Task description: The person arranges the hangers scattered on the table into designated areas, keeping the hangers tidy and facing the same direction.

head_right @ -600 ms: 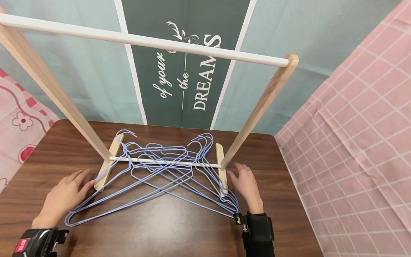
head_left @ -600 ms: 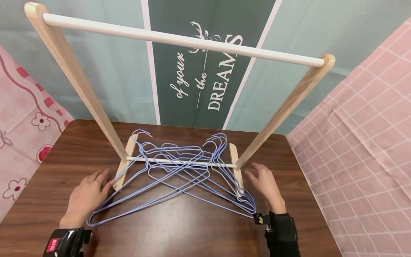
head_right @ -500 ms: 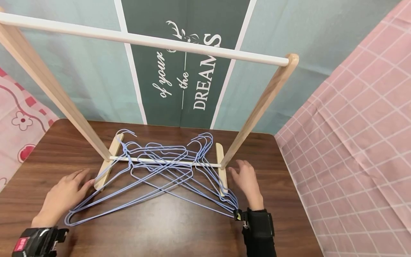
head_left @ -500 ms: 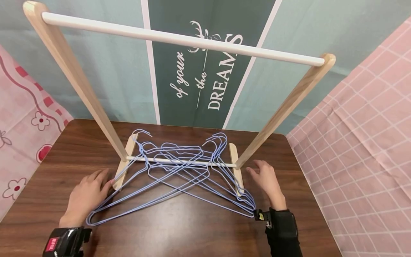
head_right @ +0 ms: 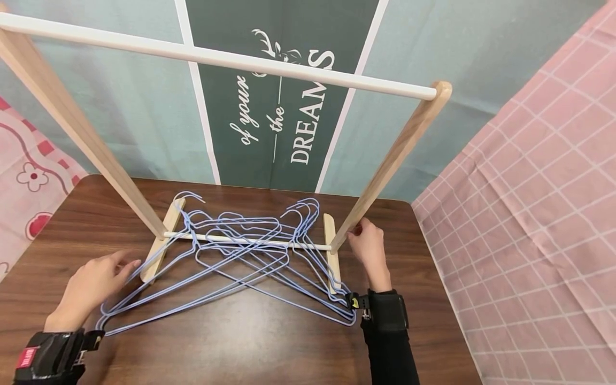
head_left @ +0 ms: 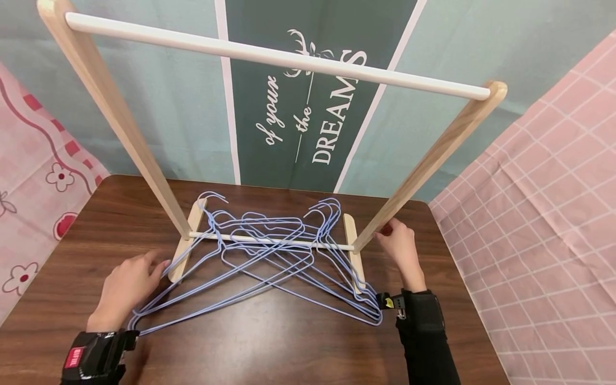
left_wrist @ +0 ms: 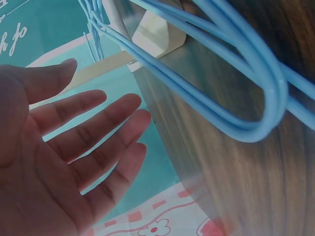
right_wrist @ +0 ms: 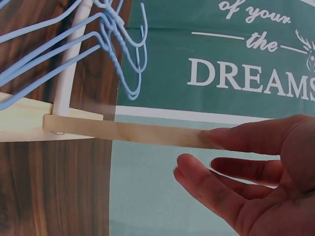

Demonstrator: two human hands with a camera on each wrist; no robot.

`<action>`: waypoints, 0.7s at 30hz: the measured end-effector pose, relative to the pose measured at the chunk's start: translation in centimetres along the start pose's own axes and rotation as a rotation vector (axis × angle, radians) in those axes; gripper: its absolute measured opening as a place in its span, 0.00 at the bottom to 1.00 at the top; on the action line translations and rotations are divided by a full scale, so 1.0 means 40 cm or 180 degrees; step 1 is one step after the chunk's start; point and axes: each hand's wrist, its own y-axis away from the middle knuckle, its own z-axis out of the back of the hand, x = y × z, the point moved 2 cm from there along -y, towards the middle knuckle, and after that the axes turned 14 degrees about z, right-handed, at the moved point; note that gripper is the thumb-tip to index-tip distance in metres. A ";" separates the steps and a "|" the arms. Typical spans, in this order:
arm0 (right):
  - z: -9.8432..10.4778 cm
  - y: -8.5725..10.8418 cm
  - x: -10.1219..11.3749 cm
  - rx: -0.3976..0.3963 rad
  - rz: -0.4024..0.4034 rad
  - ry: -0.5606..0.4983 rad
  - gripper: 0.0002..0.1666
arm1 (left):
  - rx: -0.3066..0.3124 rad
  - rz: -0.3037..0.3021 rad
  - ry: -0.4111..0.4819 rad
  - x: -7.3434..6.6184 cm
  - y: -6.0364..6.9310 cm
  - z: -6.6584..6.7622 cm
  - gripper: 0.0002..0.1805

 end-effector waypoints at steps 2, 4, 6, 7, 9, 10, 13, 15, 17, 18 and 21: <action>-0.001 -0.006 0.004 0.0040 -0.0048 -0.0024 0.12 | 0.0038 0.0010 0.0006 -0.005 -0.003 0.002 0.16; -0.001 -0.011 0.008 0.0054 -0.0079 -0.0034 0.13 | 0.0034 -0.0010 0.0009 -0.011 -0.005 0.004 0.16; -0.001 -0.014 0.012 0.0024 -0.0115 -0.0047 0.13 | 0.0046 -0.0037 0.0024 -0.018 -0.009 0.004 0.15; -0.001 -0.015 0.013 -0.0001 -0.0129 -0.0045 0.14 | 0.0046 -0.0058 0.0035 -0.021 -0.011 0.005 0.15; -0.002 -0.016 0.014 -0.0061 -0.0130 -0.0034 0.14 | 0.0027 -0.0125 0.0062 -0.027 -0.015 0.006 0.14; -0.003 -0.016 0.014 -0.0083 -0.0129 -0.0033 0.14 | 0.0025 -0.0152 0.0072 -0.030 -0.016 0.007 0.14; -0.004 -0.017 0.016 -0.0088 -0.0121 -0.0019 0.14 | 0.0052 -0.0231 0.0076 -0.039 -0.023 0.007 0.13; -0.004 -0.017 0.017 -0.0076 -0.0115 -0.0007 0.14 | 0.0101 -0.0264 0.0065 -0.047 -0.028 0.007 0.13; -0.004 -0.018 0.019 -0.0050 -0.0119 -0.0001 0.13 | 0.0166 -0.0293 0.0052 -0.057 -0.034 0.008 0.13; -0.003 -0.019 0.020 -0.0032 -0.0126 -0.0003 0.13 | 0.0216 -0.0304 0.0046 -0.062 -0.038 0.008 0.13; -0.003 -0.021 0.020 0.0031 -0.0155 -0.0020 0.13 | 0.0316 -0.0353 0.0008 -0.074 -0.052 0.009 0.12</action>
